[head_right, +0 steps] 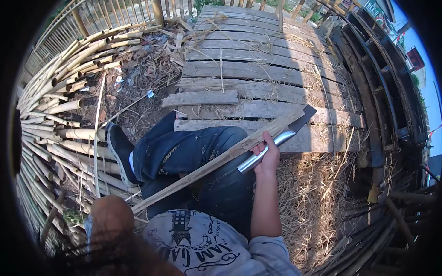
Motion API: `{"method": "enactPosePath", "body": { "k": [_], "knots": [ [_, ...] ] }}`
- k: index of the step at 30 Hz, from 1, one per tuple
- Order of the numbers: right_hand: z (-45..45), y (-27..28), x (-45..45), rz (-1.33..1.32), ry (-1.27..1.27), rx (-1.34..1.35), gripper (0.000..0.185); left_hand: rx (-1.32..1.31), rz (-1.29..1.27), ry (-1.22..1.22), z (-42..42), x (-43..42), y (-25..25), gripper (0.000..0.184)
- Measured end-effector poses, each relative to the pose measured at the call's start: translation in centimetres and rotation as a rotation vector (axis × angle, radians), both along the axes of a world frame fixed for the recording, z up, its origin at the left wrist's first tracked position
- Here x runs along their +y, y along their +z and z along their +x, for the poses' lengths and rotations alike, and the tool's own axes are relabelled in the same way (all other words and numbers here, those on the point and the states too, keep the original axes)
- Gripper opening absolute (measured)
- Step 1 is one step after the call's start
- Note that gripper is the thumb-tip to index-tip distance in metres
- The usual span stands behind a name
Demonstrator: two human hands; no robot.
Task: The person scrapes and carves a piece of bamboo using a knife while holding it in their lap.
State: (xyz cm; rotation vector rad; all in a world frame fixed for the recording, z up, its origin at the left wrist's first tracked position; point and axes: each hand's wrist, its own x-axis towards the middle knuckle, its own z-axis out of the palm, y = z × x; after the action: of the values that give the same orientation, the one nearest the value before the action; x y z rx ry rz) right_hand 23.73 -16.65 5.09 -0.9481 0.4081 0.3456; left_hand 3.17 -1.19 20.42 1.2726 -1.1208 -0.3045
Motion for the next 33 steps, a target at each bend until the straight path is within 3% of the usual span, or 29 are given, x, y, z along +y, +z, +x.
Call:
{"method": "enactPosePath", "body": {
  "k": [7, 12, 18, 21, 26, 30, 33],
  "knots": [
    [0.0, -1.2, 0.5, 0.139, 0.047, -0.019, 0.018, -0.006, 0.008, 0.147, -1.3, -0.6, 0.2, 0.046],
    [0.2, -0.1, 0.0, -0.008, 0.017, -0.016, 0.017, -0.016, 0.051, 0.102, 0.6, 0.1, -0.1, 0.045],
    [0.5, -1.1, -0.4, 0.101, 0.056, -0.063, 0.017, -0.051, 0.019, 0.176, -0.4, -1.3, -0.8, 0.044],
    [0.1, -0.5, -0.2, 0.022, 0.029, -0.101, 0.017, -0.041, -0.02, 0.205, -0.9, -1.5, -0.7, 0.044],
    [0.9, -1.8, -0.9, 0.235, 0.12, -0.102, 0.019, 0.01, -0.012, 0.216, -1.2, -1.6, -0.5, 0.044],
    [0.3, -0.6, -0.2, -0.008, 0.024, -0.079, 0.016, 0.011, 0.001, 0.142, 0.4, -0.9, -1.1, 0.043],
    [0.6, -1.4, -0.7, 0.06, 0.056, -0.074, 0.015, 0.005, 0.013, 0.127, 0.9, -0.7, -1.5, 0.043]
  ]
}}
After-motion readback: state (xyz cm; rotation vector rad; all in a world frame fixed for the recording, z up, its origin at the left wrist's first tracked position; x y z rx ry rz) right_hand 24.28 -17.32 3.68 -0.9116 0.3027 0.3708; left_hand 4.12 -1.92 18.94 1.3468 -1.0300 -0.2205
